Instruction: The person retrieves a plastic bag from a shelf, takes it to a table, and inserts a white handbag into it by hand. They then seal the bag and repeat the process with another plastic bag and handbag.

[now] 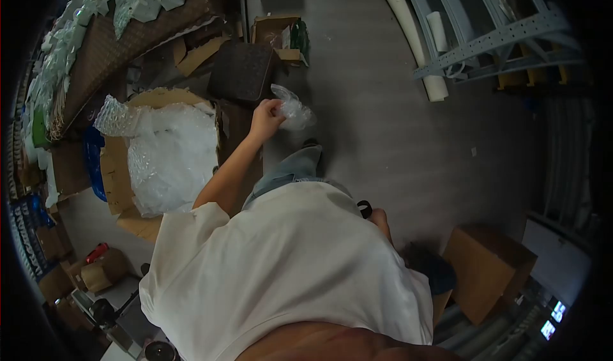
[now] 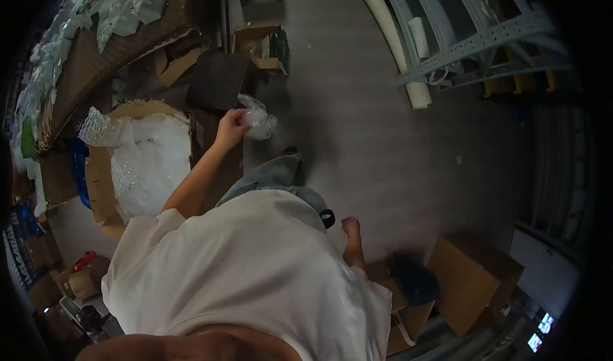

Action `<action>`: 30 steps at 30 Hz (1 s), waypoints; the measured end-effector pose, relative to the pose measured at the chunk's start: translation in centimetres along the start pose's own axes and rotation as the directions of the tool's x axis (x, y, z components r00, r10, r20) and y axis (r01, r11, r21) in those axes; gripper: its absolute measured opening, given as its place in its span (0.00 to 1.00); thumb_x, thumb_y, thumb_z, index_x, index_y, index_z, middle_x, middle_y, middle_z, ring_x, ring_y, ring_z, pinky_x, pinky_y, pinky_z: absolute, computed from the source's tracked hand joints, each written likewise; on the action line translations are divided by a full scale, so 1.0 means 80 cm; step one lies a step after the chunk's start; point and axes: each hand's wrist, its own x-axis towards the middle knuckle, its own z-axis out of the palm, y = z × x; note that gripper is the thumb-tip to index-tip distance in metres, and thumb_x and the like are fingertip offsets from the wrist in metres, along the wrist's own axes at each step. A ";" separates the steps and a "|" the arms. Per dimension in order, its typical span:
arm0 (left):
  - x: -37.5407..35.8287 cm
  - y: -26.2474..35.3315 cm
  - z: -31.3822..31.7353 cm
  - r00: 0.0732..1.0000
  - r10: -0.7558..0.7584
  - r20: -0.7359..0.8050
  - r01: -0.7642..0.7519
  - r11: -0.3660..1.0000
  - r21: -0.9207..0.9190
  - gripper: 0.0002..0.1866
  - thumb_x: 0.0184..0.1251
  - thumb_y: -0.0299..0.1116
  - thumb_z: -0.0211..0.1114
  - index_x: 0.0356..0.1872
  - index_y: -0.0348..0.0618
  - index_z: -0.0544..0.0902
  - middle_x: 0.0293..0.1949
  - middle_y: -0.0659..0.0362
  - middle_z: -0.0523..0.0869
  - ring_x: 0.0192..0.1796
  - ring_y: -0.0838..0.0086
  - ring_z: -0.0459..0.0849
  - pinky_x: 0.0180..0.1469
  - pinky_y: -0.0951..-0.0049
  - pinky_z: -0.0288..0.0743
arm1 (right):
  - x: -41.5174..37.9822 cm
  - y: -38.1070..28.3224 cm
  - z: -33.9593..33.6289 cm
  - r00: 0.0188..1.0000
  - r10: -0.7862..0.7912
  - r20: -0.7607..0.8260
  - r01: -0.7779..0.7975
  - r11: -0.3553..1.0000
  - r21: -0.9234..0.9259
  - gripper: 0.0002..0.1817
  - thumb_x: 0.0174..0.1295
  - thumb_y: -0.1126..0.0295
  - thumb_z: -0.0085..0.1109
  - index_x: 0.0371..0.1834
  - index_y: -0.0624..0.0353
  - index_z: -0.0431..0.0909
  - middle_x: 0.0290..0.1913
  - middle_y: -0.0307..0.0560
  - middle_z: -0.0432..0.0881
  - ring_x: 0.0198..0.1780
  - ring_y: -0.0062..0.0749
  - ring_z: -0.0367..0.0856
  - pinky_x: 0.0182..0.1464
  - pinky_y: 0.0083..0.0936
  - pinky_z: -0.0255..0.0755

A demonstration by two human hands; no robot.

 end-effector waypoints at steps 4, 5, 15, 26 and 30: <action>0.147 0.005 0.002 0.999 0.036 -0.040 -0.031 0.993 0.114 0.19 0.38 0.27 0.67 0.38 0.39 0.80 0.31 0.52 0.78 0.34 0.62 0.79 0.38 0.69 0.73 | -0.063 0.060 -0.061 0.779 0.556 0.289 -0.438 0.152 0.886 0.07 0.46 0.67 0.57 0.18 0.59 0.76 0.22 0.44 0.78 0.23 0.30 0.77 0.25 0.27 0.71; 0.184 -0.002 0.005 0.999 0.026 -0.047 -0.021 0.993 0.113 0.19 0.38 0.27 0.67 0.38 0.39 0.80 0.31 0.52 0.78 0.34 0.62 0.79 0.38 0.69 0.73 | -0.077 0.069 -0.066 0.728 0.592 0.346 -0.384 -0.066 0.921 0.07 0.49 0.67 0.56 0.21 0.59 0.76 0.21 0.43 0.77 0.23 0.28 0.76 0.24 0.24 0.70; 0.475 -0.150 0.044 0.855 -0.485 -0.184 0.518 0.779 0.353 0.23 0.36 0.32 0.68 0.41 0.38 0.79 0.37 0.48 0.82 0.42 0.57 0.80 0.44 0.65 0.73 | 0.197 0.252 -0.480 0.818 0.560 0.132 -0.386 0.364 0.847 0.08 0.56 0.67 0.53 0.31 0.60 0.76 0.23 0.43 0.77 0.23 0.26 0.76 0.25 0.21 0.69; 0.587 -0.242 0.099 0.571 -0.730 -0.376 0.819 0.476 0.321 0.19 0.47 0.27 0.56 0.44 0.33 0.75 0.43 0.38 0.77 0.46 0.50 0.77 0.50 0.62 0.70 | 0.639 0.359 -1.057 0.932 0.339 -0.126 -0.213 0.796 0.566 0.13 0.59 0.71 0.51 0.47 0.62 0.73 0.34 0.44 0.79 0.32 0.23 0.77 0.34 0.19 0.71; 0.638 -0.226 0.106 0.409 -0.850 -0.333 0.906 0.421 0.040 0.19 0.50 0.32 0.58 0.44 0.35 0.77 0.40 0.43 0.80 0.42 0.54 0.79 0.46 0.62 0.72 | 0.771 0.305 -1.170 0.924 0.351 -0.150 -0.176 0.741 0.648 0.16 0.60 0.66 0.52 0.49 0.61 0.73 0.37 0.42 0.79 0.36 0.22 0.77 0.36 0.17 0.69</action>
